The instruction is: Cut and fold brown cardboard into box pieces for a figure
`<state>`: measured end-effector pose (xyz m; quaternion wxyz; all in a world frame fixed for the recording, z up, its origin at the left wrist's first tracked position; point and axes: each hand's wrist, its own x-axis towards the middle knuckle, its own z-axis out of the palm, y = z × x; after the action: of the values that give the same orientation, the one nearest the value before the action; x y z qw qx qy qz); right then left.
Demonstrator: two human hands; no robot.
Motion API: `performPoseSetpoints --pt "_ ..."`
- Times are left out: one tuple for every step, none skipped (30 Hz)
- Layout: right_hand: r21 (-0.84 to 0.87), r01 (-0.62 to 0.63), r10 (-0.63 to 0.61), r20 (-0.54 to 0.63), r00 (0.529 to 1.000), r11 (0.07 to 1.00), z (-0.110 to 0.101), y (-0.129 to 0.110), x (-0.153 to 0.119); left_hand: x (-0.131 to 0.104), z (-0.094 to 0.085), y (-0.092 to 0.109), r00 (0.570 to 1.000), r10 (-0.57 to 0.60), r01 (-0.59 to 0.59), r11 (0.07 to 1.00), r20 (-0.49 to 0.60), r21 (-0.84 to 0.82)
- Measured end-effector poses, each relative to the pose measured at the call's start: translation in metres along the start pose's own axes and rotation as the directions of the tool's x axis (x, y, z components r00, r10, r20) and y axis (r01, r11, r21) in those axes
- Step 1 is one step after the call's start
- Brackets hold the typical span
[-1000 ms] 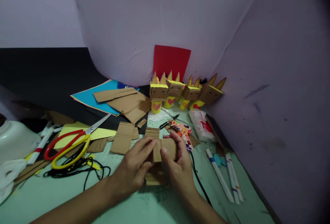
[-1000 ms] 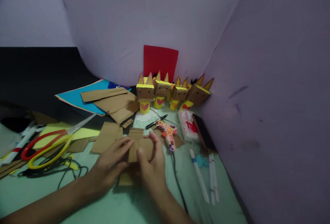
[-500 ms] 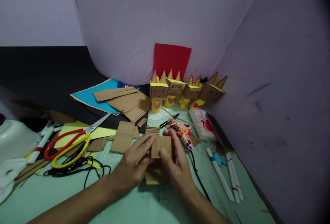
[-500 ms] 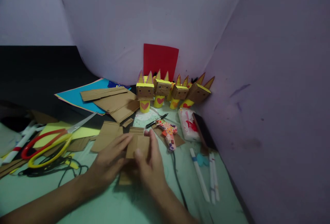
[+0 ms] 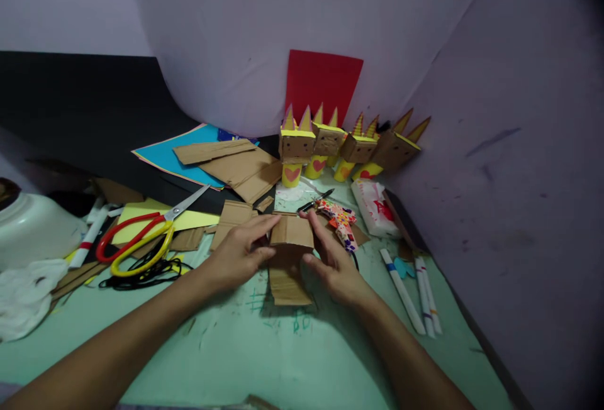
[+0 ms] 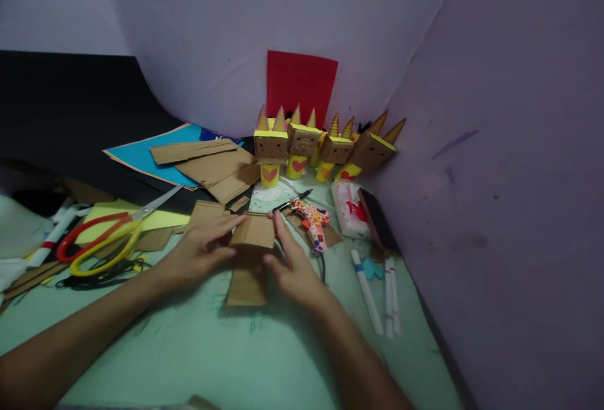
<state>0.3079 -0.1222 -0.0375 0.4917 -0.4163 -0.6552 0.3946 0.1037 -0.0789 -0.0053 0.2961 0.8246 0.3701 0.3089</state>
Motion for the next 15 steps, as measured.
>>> performPoseSetpoints --pt "-0.017 -0.009 0.009 0.008 1.0 1.0 0.001 0.001 0.0 0.001 -0.002 0.0 1.0 -0.015 0.015 1.0 0.02 -0.007" --pt "-0.041 -0.02 0.02 0.014 1.0 0.999 0.002 0.001 0.0 0.002 -0.004 0.0 0.998 -0.035 0.035 0.999 0.043 -0.012" --pt "-0.069 -0.027 0.028 0.016 0.999 0.997 0.002 0.001 0.001 0.003 -0.005 -0.001 0.996 -0.057 0.058 0.998 0.068 -0.012" --pt "-0.098 -0.028 0.03 0.017 0.999 0.995 0.003 0.001 0.001 0.003 -0.007 -0.001 0.993 -0.078 0.079 0.997 0.089 -0.008" --pt "-0.124 -0.025 0.028 0.019 0.999 0.992 0.003 0.0 0.001 0.003 -0.007 -0.001 0.99 -0.097 0.097 0.995 0.107 0.001" --pt "-0.142 -0.019 0.023 0.025 0.999 0.99 0.002 -0.001 0.002 0.003 -0.008 -0.001 0.986 -0.112 0.111 0.994 0.12 0.011" --pt "-0.153 -0.014 0.019 0.031 0.999 0.988 0.001 -0.002 0.002 0.003 -0.008 -0.001 0.984 -0.122 0.121 0.992 0.132 0.021" --pt "-0.162 -0.008 0.015 0.04 0.999 0.987 0.0 -0.003 0.002 0.002 -0.008 -0.002 0.982 -0.128 0.125 0.992 0.14 0.029" --pt "-0.176 0.0 0.008 0.049 0.999 0.984 -0.002 -0.004 0.002 0.002 -0.008 -0.002 0.982 -0.127 0.123 0.992 0.142 0.032" --pt "-0.191 0.007 0.003 0.053 0.999 0.982 -0.004 -0.005 0.003 0.001 -0.008 -0.003 0.983 -0.121 0.118 0.993 0.141 0.029" --pt "-0.203 0.012 0.0 0.057 0.998 0.979 -0.005 -0.006 0.003 0.001 -0.008 -0.003 0.983 -0.114 0.112 0.993 0.141 0.023" --pt "-0.211 0.012 0.001 0.061 0.998 0.978 -0.007 -0.006 0.003 0.0 -0.007 -0.002 0.984 -0.108 0.106 0.994 0.14 0.019" --pt "-0.214 0.005 0.009 0.064 0.998 0.977 -0.008 -0.005 0.003 0.0 -0.007 -0.002 0.985 -0.106 0.104 0.994 0.14 0.019" --pt "-0.211 -0.008 0.022 0.067 0.998 0.977 -0.008 -0.004 0.003 0.0 -0.007 -0.001 0.984 -0.109 0.107 0.994 0.139 0.024" --pt "-0.2 -0.024 0.039 0.069 0.997 0.979 -0.008 -0.003 0.003 0.0 -0.006 -0.001 0.983 -0.118 0.115 0.993 0.139 0.034"
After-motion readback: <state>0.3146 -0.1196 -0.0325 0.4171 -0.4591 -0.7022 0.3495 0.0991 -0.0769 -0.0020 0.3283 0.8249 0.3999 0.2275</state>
